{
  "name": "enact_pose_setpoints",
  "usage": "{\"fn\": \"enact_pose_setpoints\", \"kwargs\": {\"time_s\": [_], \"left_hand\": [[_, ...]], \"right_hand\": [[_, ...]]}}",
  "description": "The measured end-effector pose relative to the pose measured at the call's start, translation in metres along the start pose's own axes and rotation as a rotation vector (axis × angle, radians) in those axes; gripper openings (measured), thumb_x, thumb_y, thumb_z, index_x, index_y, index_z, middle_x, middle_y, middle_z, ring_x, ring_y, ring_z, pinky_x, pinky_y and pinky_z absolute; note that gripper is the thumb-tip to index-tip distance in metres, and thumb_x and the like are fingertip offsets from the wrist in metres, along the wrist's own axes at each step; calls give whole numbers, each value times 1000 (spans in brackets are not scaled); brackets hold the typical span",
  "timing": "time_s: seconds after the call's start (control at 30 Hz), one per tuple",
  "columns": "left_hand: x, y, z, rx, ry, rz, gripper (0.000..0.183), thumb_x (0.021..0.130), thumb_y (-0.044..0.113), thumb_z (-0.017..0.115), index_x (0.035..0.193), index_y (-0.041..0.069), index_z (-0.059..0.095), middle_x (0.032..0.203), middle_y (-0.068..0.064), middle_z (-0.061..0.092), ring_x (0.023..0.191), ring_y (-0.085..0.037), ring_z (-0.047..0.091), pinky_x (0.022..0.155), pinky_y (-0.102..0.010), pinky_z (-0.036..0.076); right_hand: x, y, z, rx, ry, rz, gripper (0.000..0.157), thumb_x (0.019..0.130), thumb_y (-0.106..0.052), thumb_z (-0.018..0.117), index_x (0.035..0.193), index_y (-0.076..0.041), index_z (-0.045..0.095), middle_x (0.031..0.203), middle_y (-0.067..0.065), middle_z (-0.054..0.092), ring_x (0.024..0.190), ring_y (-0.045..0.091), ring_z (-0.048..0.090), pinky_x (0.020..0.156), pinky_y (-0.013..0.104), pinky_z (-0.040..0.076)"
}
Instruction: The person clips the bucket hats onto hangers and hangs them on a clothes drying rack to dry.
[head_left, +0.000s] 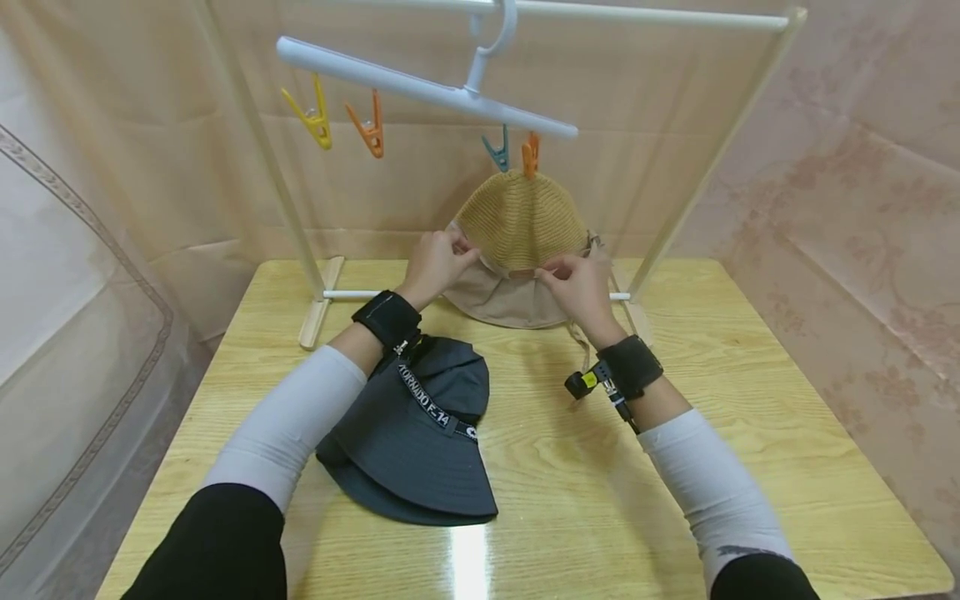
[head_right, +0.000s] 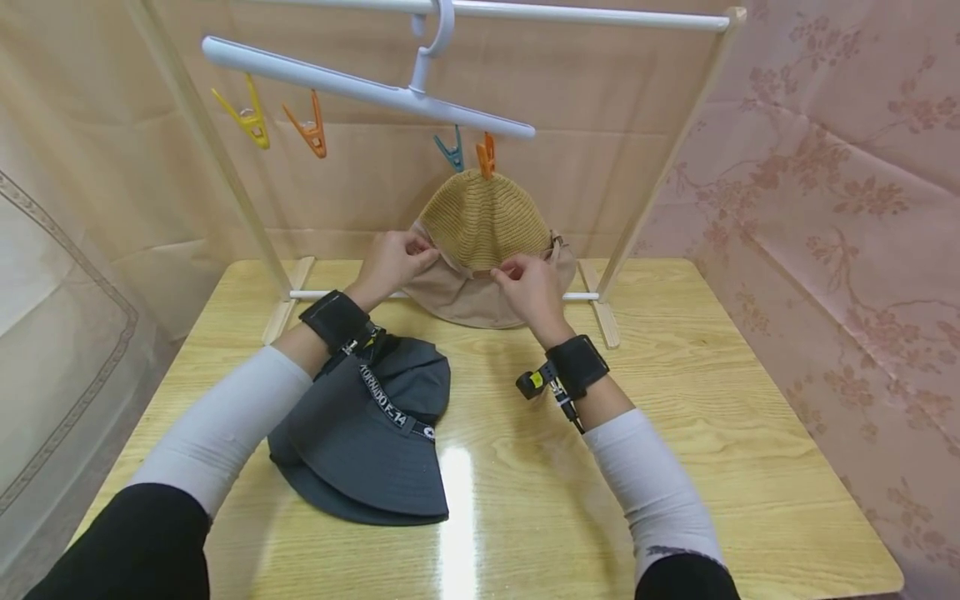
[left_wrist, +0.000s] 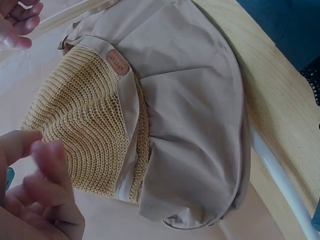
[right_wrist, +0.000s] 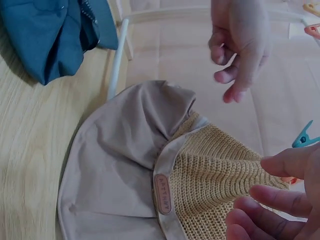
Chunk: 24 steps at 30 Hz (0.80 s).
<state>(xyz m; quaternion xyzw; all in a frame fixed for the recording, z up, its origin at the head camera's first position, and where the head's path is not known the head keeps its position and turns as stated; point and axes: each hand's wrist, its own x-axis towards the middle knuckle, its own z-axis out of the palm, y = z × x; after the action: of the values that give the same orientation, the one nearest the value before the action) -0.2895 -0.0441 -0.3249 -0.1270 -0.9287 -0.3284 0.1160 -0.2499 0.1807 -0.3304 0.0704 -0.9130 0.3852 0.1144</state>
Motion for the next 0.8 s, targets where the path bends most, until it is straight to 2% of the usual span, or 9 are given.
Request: {"fn": "enact_pose_setpoints", "kwargs": {"time_s": [0.17,0.4,0.6,0.8], "left_hand": [[-4,-6,2,5,-19,-5,26,93,32,65,98,9,76,100,-8,74,88,-25,66,78,-38,50],[-8,-15,7,24,-20,-15,23,93,29,65,98,9,76,102,-7,74,89,-25,66,78,-38,51],[-11,-23,9,24,-43,-14,25,94,29,64,98,8,77,98,-8,74,82,-24,65,72,-36,51],[-15,-33,12,77,-77,-5,22,95,27,63,96,9,74,93,-7,73,74,-22,64,66,-34,49]], "right_hand": [[-3,-2,4,1,-32,1,28,94,-25,65,105,0,71,91,17,69,77,23,59,63,27,43],[-9,-2,12,-5,-102,9,29,95,-25,62,108,-1,70,92,16,67,78,24,57,65,29,43],[-14,-4,20,-43,-85,-41,30,95,-23,62,110,2,69,89,18,70,71,24,60,59,28,45],[-19,-3,30,-88,-58,-104,30,94,-22,64,110,3,70,86,17,71,68,23,62,58,29,46]]}}
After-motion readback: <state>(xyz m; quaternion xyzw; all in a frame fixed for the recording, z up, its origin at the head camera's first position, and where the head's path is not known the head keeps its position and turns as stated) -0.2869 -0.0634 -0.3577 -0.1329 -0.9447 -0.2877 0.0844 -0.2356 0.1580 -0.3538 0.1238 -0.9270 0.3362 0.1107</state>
